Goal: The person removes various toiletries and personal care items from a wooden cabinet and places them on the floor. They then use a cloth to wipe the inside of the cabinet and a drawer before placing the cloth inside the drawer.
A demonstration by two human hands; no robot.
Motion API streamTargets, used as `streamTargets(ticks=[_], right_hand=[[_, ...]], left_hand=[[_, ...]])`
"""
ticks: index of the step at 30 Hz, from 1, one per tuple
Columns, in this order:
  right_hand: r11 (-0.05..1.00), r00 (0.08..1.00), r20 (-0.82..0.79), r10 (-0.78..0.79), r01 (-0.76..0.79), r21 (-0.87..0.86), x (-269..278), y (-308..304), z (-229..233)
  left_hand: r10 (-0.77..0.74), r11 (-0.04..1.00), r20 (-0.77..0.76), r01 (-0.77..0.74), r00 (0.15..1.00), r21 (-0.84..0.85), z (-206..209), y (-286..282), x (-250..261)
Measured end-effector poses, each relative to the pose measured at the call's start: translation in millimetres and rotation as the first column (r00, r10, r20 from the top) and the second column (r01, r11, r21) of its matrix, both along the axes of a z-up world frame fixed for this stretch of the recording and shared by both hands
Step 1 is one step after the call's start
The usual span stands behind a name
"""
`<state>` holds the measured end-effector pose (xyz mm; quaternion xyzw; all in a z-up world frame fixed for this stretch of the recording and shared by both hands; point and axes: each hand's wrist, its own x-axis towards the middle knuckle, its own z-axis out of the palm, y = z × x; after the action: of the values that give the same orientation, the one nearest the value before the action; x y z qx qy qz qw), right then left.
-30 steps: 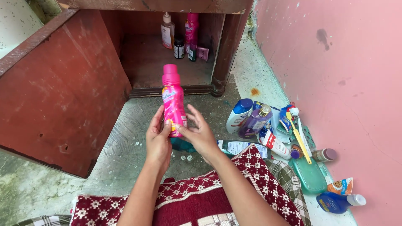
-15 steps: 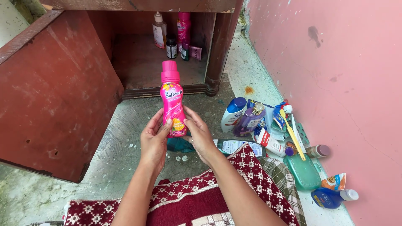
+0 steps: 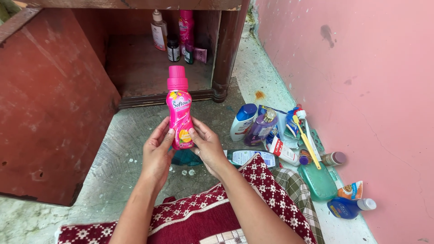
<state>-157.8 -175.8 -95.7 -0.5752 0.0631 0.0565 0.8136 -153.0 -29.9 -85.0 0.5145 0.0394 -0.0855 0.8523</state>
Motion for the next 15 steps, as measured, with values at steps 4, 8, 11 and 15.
streamTargets(ticks=[4, 8, 11, 15], right_hand=[[1.000, 1.000, -0.008, -0.010, 0.010, -0.030, 1.1, 0.3, -1.0], [0.996, 0.999, 0.022, -0.042, 0.044, -0.082, 0.6, -0.1, 0.0], [0.983, 0.997, 0.043, -0.063, 0.069, -0.168, -1.8, -0.5, 2.5], [0.983, 0.994, 0.092, -0.061, 0.076, -0.167, -5.1, 0.7, 8.2]], left_hand=[[0.006, 1.000, 0.004, -0.006, 1.000, 0.002, -2.1, 0.8, 2.2], [0.018, 1.000, 0.011, -0.018, 1.000, 0.011, -3.1, -1.5, 2.4], [0.011, 0.999, 0.005, -0.011, 1.000, 0.035, -1.2, -3.2, 0.7], [-0.013, 0.995, 0.029, 0.010, 0.999, 0.096, 2.7, -3.7, -2.2]])
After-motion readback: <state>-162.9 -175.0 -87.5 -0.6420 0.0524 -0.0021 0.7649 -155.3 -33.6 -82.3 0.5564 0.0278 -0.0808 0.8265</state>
